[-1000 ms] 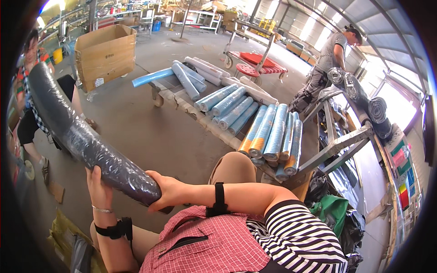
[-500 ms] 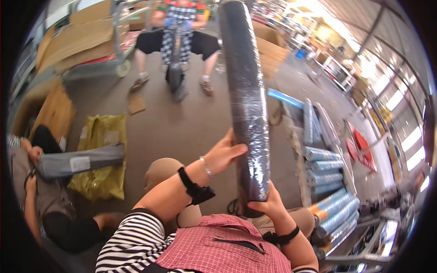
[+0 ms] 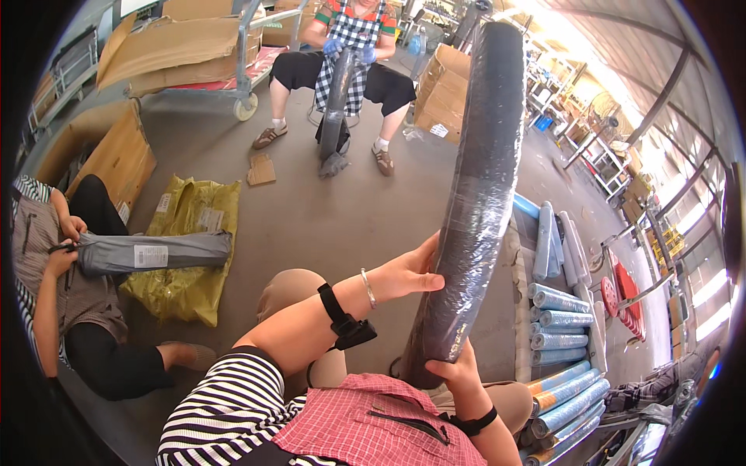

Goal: The recorder uses scissors to cut open grey plastic shipping bags and remove rolls of material.

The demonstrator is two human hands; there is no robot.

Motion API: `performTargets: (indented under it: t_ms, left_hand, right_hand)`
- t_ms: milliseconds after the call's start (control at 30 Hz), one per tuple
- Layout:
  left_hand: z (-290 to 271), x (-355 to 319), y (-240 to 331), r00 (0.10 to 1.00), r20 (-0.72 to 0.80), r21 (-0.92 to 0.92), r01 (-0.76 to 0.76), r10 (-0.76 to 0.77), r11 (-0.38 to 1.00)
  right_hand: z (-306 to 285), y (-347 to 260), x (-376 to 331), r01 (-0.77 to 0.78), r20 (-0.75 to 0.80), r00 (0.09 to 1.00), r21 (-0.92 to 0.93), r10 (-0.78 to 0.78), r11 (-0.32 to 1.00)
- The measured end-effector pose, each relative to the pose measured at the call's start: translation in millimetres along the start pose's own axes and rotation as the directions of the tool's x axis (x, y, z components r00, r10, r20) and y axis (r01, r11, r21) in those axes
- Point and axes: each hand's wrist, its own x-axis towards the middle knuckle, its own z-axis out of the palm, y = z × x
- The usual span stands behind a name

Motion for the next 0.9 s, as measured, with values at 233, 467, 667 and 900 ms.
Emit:
performTargets:
  t_ms: [233, 467, 667, 900]
  left_hand:
    - [-18.2, 7.5, -35.1, 0.999, -0.006, -0.2, -0.054, 0.054, 0.978]
    - [-6.2, 20.1, -31.2, 0.981, -0.147, 0.07, 0.135, -0.123, 0.988]
    - [0.1, 20.8, -43.0, 0.974, -0.138, 0.241, 0.208, -0.178, 0.948]
    - [-5.9, 26.9, -58.5, 0.952, -0.199, 0.282, 0.284, -0.234, 0.916]
  right_hand:
    - [-13.3, -42.1, -25.5, 0.171, -0.022, 0.984, -0.212, -0.18, 0.962]
    - [-27.5, -110.6, -90.2, 0.477, -0.142, 0.824, -0.346, -0.548, 0.808]
    - [-44.4, -162.4, -169.1, 0.534, -0.32, 0.621, -0.495, -0.716, 0.685]
    - [-33.8, -198.9, -265.2, 0.656, -0.415, -0.052, -0.7, -0.908, 0.282]
